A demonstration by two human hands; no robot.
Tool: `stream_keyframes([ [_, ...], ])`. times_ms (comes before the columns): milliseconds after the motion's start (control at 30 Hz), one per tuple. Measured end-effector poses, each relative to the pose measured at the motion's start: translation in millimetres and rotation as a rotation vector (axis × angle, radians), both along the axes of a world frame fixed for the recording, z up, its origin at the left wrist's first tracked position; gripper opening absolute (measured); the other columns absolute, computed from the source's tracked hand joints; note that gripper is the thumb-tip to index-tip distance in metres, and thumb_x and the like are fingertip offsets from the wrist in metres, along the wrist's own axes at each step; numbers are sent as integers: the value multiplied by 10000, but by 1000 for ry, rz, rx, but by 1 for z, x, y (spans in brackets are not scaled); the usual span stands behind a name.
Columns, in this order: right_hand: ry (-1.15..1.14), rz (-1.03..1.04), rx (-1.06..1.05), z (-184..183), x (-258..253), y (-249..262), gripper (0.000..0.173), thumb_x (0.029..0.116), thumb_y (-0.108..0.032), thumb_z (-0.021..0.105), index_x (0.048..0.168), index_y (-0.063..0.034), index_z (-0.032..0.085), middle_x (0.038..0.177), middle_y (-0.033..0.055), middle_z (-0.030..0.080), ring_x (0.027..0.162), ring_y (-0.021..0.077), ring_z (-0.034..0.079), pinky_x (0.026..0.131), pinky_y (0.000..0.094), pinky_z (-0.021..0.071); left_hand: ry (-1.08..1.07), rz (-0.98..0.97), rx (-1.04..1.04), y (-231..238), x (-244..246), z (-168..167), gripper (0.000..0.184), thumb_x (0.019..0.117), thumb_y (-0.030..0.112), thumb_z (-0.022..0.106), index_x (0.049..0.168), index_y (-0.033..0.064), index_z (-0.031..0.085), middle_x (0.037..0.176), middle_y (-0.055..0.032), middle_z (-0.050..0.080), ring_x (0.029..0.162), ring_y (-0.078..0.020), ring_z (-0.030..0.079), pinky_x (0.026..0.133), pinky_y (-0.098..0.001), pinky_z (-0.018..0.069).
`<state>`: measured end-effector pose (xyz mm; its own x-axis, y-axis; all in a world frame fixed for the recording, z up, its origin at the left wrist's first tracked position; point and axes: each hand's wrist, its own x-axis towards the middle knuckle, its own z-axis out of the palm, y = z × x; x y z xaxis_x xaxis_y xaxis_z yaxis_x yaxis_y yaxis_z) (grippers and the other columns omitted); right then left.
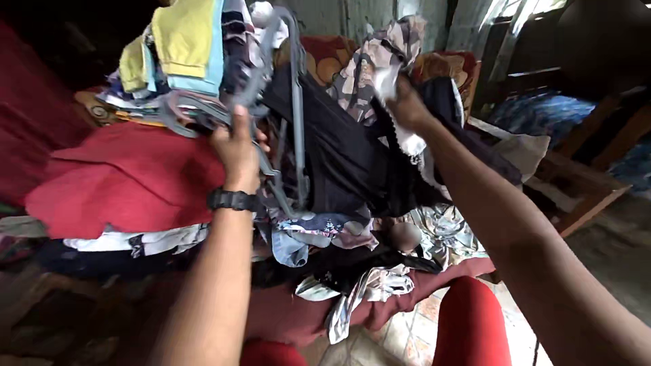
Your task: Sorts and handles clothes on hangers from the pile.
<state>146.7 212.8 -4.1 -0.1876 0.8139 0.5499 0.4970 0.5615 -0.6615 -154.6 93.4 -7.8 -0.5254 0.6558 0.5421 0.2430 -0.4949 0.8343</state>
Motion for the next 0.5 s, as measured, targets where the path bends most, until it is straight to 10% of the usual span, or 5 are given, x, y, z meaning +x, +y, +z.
stream_keyframes([
  [100,-624,10,-386,-85,-27,9,388,1019,-210,623,1255,98,625,1254,333,626,1207,496,589,1018,694,420,-16,-141,-292,11,12,-63,418,1088,440,462,1185,50,577,749,16,570,565,-72,548,552,-255,525],
  [233,-692,-49,-488,-164,-33,-19,586,974,-170,653,1511,-34,461,1479,273,506,1283,508,539,1002,724,431,-99,-335,-492,35,13,-166,440,1084,447,463,1157,44,625,679,4,558,527,-83,527,528,-238,502],
  [500,-344,0,-244,-144,-10,-16,216,976,-216,661,990,-18,747,974,222,722,960,426,687,856,696,506,-240,-305,-372,15,10,-196,416,1132,299,364,969,16,623,700,6,584,523,-66,522,506,-200,479],
])
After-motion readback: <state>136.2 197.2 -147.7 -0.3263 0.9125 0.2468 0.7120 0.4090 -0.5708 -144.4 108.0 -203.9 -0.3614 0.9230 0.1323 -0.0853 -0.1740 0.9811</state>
